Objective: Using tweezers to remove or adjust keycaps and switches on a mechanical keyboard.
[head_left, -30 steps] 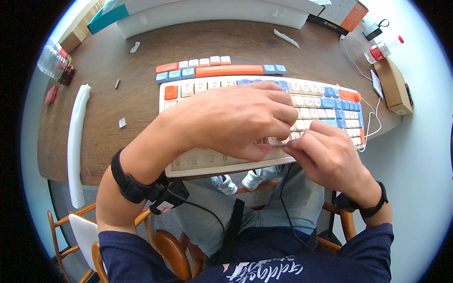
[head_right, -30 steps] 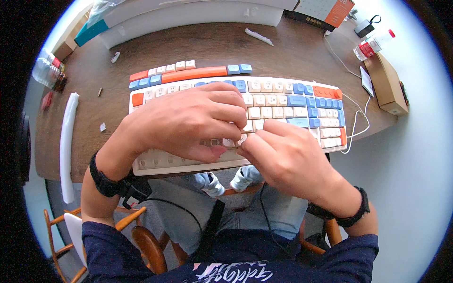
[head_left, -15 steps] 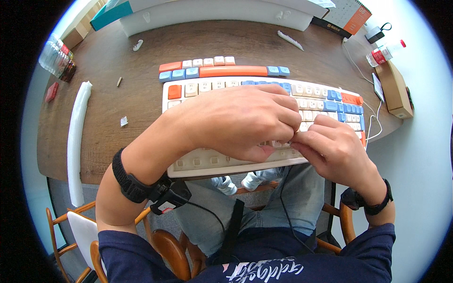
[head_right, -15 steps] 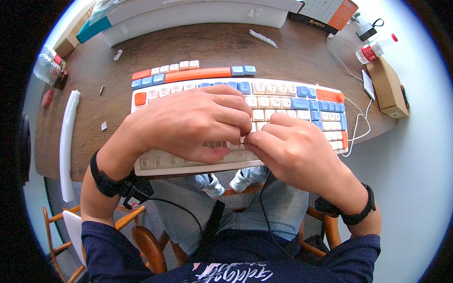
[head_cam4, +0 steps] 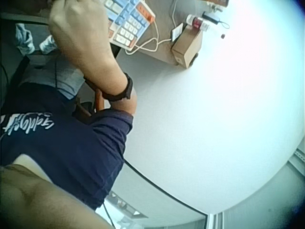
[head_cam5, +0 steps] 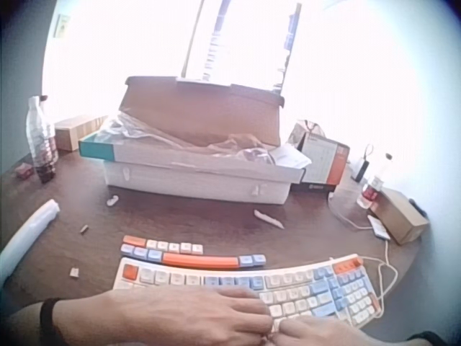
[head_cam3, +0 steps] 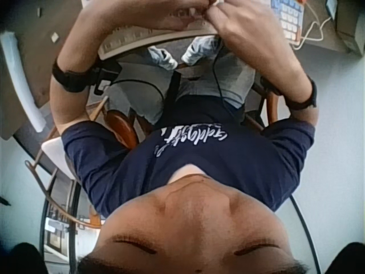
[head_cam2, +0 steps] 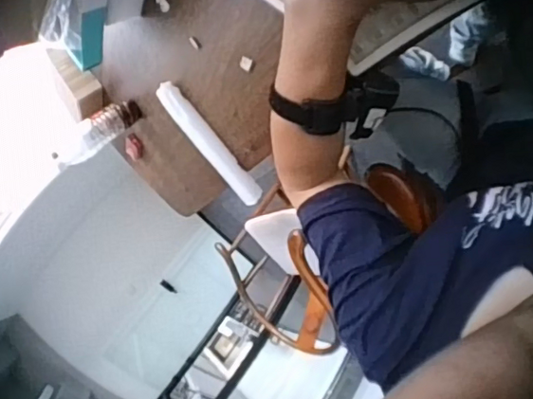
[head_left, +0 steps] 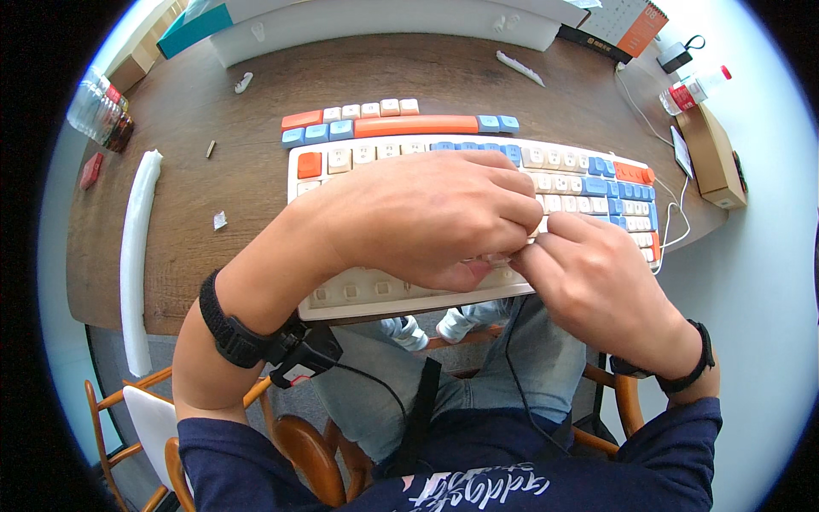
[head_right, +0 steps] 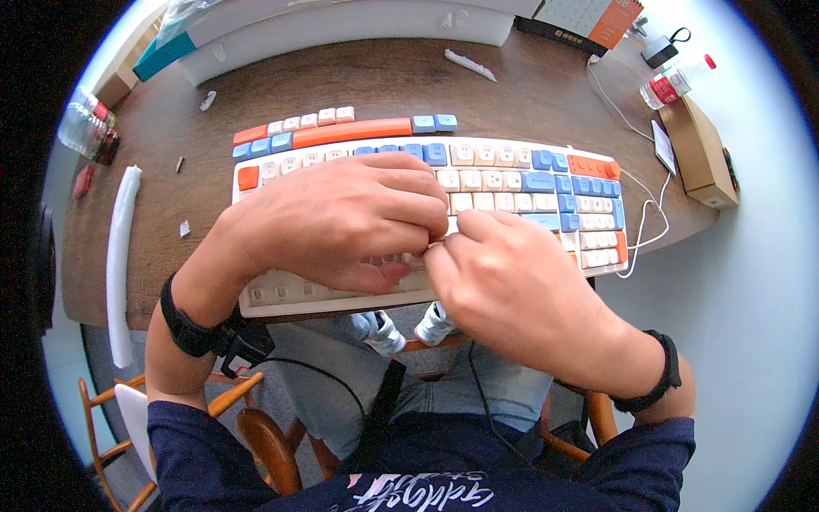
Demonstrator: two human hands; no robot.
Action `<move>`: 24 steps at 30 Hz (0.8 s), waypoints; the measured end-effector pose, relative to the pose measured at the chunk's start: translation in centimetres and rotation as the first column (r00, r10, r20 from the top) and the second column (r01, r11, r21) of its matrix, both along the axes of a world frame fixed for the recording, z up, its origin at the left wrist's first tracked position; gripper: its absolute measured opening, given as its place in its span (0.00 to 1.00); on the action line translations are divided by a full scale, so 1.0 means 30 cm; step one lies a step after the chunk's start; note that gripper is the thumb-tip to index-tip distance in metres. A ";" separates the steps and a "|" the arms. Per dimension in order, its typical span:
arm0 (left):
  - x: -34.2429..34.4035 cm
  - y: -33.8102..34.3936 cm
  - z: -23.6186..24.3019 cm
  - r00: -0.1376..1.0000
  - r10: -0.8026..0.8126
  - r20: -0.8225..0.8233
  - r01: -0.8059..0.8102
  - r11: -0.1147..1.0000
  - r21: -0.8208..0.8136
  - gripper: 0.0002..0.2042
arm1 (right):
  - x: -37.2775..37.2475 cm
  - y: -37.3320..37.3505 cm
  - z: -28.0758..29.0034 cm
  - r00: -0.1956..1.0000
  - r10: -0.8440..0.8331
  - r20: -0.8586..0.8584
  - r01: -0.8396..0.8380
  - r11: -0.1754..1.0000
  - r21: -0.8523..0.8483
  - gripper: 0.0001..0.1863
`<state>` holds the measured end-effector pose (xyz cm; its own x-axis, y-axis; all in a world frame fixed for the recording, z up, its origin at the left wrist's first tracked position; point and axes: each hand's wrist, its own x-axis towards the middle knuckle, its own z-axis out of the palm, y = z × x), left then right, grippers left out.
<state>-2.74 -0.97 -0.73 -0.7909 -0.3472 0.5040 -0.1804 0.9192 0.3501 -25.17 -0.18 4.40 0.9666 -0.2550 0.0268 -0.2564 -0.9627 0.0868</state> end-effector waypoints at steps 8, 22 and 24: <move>-0.003 -0.002 -0.013 1.000 -0.001 0.014 0.000 0.999 0.036 0.08 | -0.049 -0.052 -0.079 0.971 -0.061 0.231 -0.003 0.963 0.269 0.06; -0.002 0.000 -0.016 0.999 -0.021 -0.029 0.022 0.998 0.054 0.07 | -0.067 -0.039 -0.147 0.920 0.022 0.390 -0.064 0.993 0.095 0.06; -0.001 -0.001 -0.015 1.000 -0.003 -0.014 0.004 0.999 0.046 0.08 | -0.073 -0.040 -0.153 0.920 0.039 0.391 -0.072 0.995 0.071 0.06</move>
